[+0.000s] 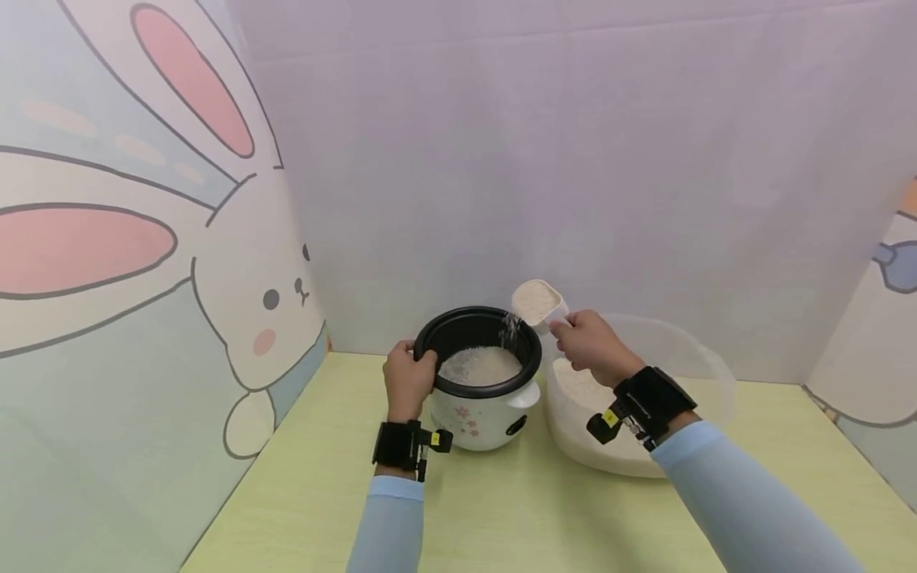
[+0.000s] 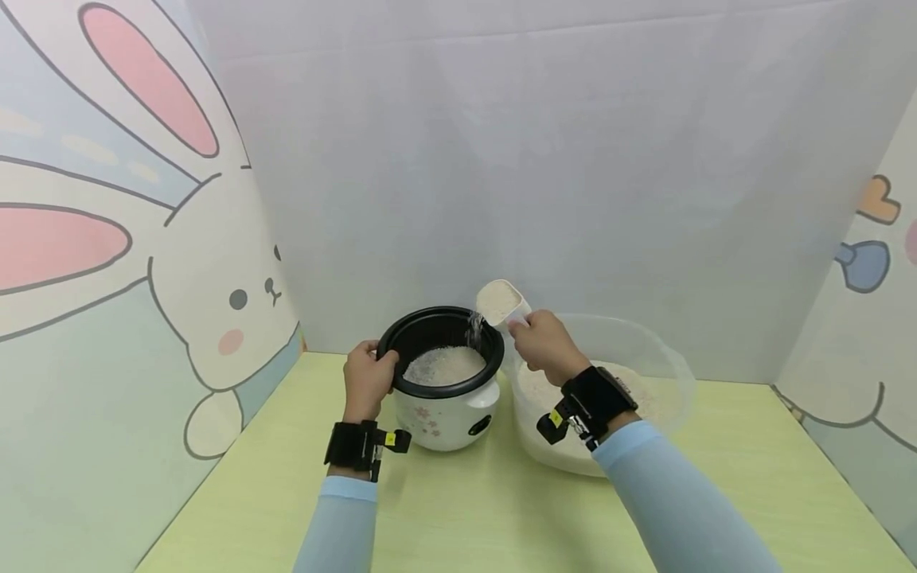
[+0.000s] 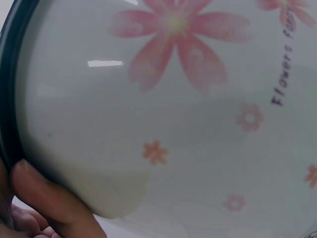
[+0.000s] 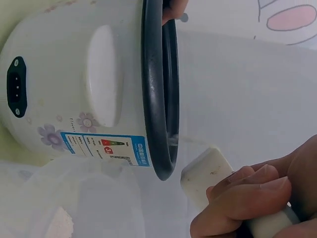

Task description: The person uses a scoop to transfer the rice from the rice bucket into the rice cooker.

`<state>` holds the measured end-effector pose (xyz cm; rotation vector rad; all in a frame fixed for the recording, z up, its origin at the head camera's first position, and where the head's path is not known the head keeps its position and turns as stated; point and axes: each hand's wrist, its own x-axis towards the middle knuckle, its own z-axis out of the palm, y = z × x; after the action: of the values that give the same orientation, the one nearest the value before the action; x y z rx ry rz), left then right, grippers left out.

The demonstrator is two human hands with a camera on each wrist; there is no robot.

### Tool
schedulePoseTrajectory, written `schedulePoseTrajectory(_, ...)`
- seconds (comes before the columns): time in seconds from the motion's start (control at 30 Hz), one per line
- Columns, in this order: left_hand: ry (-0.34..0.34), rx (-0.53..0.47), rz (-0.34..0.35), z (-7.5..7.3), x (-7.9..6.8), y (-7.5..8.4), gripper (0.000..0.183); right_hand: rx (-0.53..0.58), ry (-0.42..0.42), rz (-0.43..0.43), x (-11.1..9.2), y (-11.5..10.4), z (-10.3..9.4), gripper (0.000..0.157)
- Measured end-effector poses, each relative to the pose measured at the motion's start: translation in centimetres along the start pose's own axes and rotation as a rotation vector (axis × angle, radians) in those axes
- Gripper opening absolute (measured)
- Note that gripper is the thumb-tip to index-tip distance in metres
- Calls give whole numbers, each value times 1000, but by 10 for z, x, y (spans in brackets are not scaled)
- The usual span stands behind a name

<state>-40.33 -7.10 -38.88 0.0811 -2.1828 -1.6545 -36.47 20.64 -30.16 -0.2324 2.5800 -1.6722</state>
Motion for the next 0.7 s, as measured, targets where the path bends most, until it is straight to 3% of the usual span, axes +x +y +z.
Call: schedulePoseTrajectory(0.7, 2, -2, 9, -1, 0, 0, 34, -245, 61, -111, 3, 9, 7, 28)
